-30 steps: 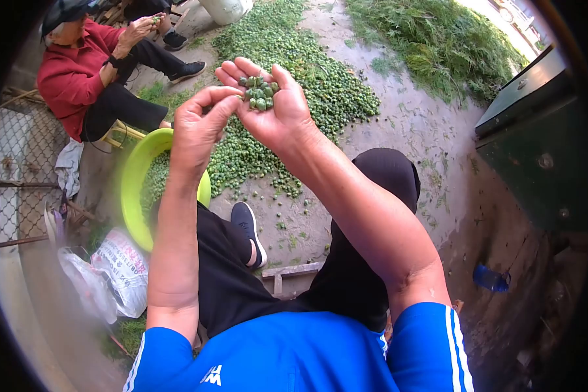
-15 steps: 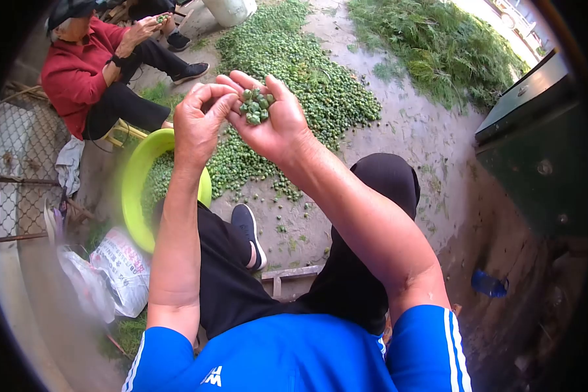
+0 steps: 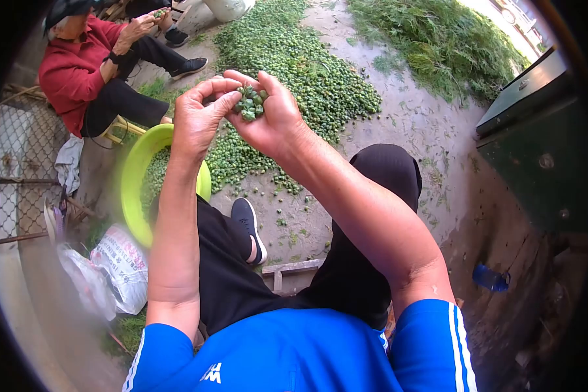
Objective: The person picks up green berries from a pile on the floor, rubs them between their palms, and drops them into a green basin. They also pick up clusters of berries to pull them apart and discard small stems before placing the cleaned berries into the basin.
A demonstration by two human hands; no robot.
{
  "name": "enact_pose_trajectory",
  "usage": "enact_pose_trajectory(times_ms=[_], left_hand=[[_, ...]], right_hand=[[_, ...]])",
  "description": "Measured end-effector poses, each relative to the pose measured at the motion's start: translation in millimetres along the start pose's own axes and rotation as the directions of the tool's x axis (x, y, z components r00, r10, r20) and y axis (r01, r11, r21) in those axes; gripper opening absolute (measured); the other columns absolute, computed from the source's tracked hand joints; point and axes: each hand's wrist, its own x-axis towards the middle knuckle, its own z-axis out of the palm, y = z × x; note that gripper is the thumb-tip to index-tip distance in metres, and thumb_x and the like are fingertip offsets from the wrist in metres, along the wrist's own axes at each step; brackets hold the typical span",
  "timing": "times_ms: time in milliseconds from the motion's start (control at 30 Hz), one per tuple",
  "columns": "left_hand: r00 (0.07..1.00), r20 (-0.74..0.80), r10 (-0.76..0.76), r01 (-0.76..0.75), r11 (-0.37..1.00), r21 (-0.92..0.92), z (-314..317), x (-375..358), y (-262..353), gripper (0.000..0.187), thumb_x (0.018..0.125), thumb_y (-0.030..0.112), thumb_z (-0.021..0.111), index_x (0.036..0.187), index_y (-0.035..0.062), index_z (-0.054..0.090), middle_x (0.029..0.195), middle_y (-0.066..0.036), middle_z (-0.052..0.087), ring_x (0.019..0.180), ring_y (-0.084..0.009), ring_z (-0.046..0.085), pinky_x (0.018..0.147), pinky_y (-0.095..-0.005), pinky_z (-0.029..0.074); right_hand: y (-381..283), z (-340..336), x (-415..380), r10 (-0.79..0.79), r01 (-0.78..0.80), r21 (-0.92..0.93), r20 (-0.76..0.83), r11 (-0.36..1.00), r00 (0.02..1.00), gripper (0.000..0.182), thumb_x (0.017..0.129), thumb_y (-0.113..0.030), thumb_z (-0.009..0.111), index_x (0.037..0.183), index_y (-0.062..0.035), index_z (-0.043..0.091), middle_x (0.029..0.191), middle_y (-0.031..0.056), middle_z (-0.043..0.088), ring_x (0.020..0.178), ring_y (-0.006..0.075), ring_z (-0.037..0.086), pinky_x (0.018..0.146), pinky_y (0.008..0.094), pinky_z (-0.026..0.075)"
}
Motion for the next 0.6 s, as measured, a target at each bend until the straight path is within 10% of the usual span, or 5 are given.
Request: enact_pose_trajectory(times_ms=[133,367,400,500,600], left_hand=[[0.945,0.11,-0.306,0.298,0.68,-0.67,-21,-4,21,0.02,0.088,0.004,0.061,0.108,0.0035,0.056,0.093,-0.001,0.06,0.06,-0.0042,0.046,0.048,-0.0158,0.035],[0.993,0.087,-0.079,0.087,0.991,-0.099,-8,-15,25,0.017,0.083,0.005,0.068,0.1,0.0008,0.065,0.086,0.002,0.059,0.068,0.0004,0.044,0.049,-0.015,0.032],[0.998,0.053,0.022,-0.017,0.995,-0.102,-5,-10,16,0.014,0.078,0.0,0.071,0.092,0.0024,0.07,0.087,0.0,0.064,0.079,-0.0062,0.055,0.076,-0.0209,0.044],[0.991,0.042,0.124,-0.127,0.989,0.08,-7,-7,4,0.015,0.081,0.003,0.069,0.096,-0.0003,0.066,0.086,-0.001,0.063,0.077,-0.0058,0.055,0.066,-0.0189,0.045],[0.941,0.218,-0.257,0.334,0.795,-0.506,-24,-10,16,0.018,0.085,0.006,0.066,0.101,-0.0021,0.062,0.09,-0.004,0.063,0.076,-0.006,0.055,0.055,-0.0169,0.042]], right_hand=[[-5,3,0,0.006,-0.011,0.044,0.091,0.999,0.996,0.049,0.101,-0.032,0.027,0.122,0.0061,0.05,0.118,0.0197,0.055,0.108,0.0306,0.053,0.099,0.0419,0.044],[-7,5,1,-0.025,0.022,0.033,0.118,0.999,0.993,0.051,0.101,-0.033,0.026,0.125,0.0059,0.048,0.123,0.0221,0.055,0.115,0.0289,0.053,0.1,0.0405,0.043],[-6,5,1,-0.026,0.024,0.018,0.11,1.0,0.994,0.051,0.101,-0.033,0.026,0.125,0.0058,0.048,0.124,0.0223,0.055,0.115,0.0287,0.053,0.1,0.0398,0.043],[-6,1,2,-0.024,0.024,-0.001,0.131,1.0,0.991,0.052,0.101,-0.032,0.024,0.13,0.0066,0.043,0.131,0.0239,0.048,0.12,0.0309,0.048,0.104,0.0405,0.04],[-6,2,1,-0.025,0.02,0.041,0.138,0.999,0.99,0.053,0.101,-0.031,0.022,0.133,0.0076,0.038,0.137,0.0257,0.041,0.126,0.034,0.043,0.108,0.0427,0.036]])
